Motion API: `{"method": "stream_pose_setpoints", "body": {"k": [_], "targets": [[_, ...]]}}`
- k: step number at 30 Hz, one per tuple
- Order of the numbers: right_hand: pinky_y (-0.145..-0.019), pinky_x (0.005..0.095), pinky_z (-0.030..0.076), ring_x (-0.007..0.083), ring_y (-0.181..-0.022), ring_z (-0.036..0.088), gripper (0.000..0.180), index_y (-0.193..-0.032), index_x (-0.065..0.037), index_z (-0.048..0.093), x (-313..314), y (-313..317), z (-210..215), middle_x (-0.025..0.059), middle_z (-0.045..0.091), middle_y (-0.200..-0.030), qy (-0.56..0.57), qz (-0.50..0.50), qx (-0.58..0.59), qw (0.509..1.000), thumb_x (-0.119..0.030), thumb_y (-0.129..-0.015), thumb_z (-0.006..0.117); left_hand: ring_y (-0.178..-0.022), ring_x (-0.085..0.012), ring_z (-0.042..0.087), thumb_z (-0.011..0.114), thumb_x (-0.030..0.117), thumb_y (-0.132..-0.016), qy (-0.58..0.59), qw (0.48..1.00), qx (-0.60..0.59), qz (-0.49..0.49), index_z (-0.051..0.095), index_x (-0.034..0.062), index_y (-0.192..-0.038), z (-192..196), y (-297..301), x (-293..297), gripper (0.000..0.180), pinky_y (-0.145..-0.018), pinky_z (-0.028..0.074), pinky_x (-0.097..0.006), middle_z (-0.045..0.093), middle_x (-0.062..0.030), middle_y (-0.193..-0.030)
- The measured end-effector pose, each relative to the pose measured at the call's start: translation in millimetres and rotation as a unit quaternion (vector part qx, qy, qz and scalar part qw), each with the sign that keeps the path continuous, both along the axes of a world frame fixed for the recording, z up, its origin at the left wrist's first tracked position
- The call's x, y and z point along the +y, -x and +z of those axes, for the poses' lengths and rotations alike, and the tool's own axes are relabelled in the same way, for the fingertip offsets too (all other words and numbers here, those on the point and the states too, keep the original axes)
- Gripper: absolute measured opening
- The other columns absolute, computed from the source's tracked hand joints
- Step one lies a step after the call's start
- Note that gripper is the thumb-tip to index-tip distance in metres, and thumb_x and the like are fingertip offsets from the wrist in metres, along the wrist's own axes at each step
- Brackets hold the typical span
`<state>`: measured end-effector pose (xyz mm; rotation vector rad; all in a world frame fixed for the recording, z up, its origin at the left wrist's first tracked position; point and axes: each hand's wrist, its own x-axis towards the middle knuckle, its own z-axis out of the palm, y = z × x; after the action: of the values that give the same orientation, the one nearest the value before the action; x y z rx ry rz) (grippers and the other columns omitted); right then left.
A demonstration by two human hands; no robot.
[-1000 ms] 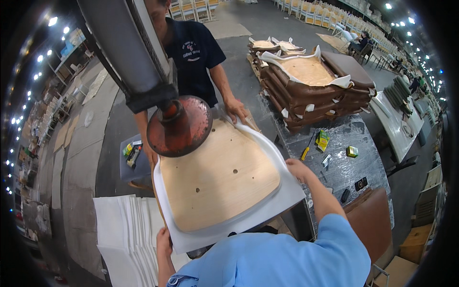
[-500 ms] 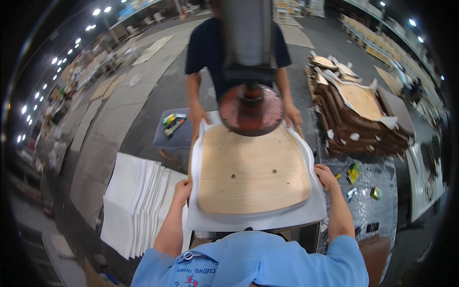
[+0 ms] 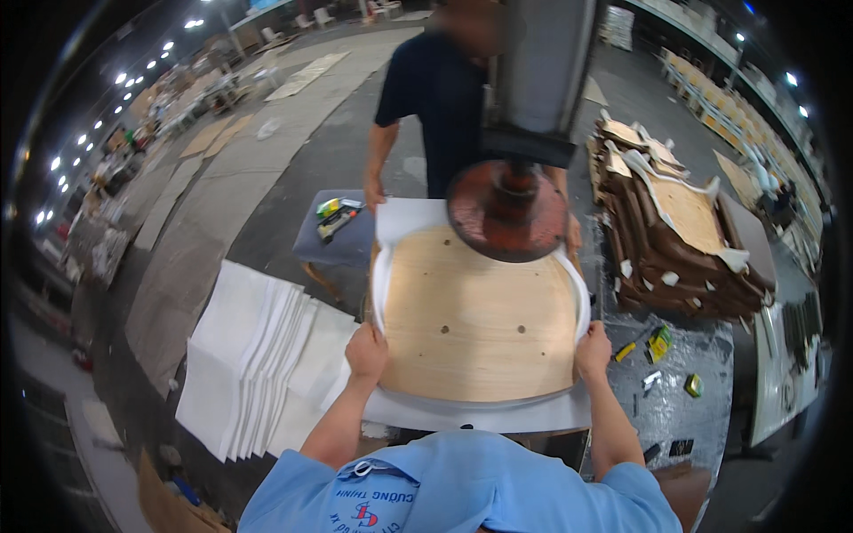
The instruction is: The person places a white fabric layer over a wooden chair seat base, then uses a pneumatic staple gun to secure the fabric around the perimeter. A coworker assists by holding the seat and applying tension. The process is repeated for multiple seats, with the person retrieving new fabric and repositioning the seat as needed.
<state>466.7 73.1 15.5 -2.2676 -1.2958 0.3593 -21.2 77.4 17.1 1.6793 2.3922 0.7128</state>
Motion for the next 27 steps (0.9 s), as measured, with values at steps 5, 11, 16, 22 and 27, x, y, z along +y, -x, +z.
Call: {"method": "stream_pose_setpoints", "body": {"k": [5,11,16,22,27], "targets": [[-0.088,0.0628,0.057,0.0509,-0.098,0.076,0.02,-0.122,-0.012,0.065,-3,7,14,0.0285,0.078,-0.1,0.081,0.001,-0.058,0.995,-0.019,-0.104,0.059,-0.082,-0.0487,0.073,0.068,0.021,-0.095,0.009,0.999,0.005,-0.033,0.071,0.0059,-0.091,4,-3,4,0.016,-0.075,0.057,-0.06,0.075,-0.0225,-0.085],[-0.081,0.0621,0.057,0.0468,-0.095,0.077,0.013,-0.114,-0.011,0.064,-7,7,8,0.0221,0.078,-0.098,0.005,0.086,-0.083,0.993,-0.018,-0.102,0.061,-0.08,-0.0491,0.072,0.068,0.021,-0.1,-0.038,0.998,0.038,-0.044,0.069,0.0054,-0.091,10,-9,4,0.018,-0.071,0.056,-0.059,0.074,-0.023,-0.083],[-0.092,0.057,0.059,0.0461,-0.105,0.075,0.025,-0.121,-0.01,0.07,-25,-29,11,0.0238,0.079,-0.107,0.08,0.001,0.071,0.994,-0.023,-0.099,0.068,-0.08,-0.0419,0.072,0.066,0.024,-0.106,0.031,0.998,-0.061,-0.01,0.068,0.0022,-0.092,15,16,-11,0.026,-0.073,0.055,-0.053,0.072,-0.0229,-0.085],[-0.08,0.042,0.057,0.0289,-0.087,0.074,0.014,-0.102,-0.005,0.071,-72,-71,8,0.014,0.077,-0.095,0.158,0.052,0.193,0.967,-0.018,-0.096,0.07,-0.091,-0.0234,0.076,0.069,0.029,-0.107,0.211,0.796,-0.56,0.092,0.072,0.0001,-0.125,16,52,-88,0.034,-0.079,0.061,-0.039,0.079,-0.0112,-0.102],[-0.069,0.0296,0.051,0.0117,-0.079,0.064,0.008,-0.1,-0.005,0.067,-95,-73,1,0.0022,0.068,-0.087,0.17,-0.043,0.386,0.906,-0.006,-0.096,0.073,-0.107,-0.0254,0.077,0.072,0.035,-0.106,0.287,0.692,-0.648,0.134,0.071,0.0046,-0.132,12,51,-144,0.04,-0.086,0.066,-0.048,0.078,-0.0138,-0.117]]}}
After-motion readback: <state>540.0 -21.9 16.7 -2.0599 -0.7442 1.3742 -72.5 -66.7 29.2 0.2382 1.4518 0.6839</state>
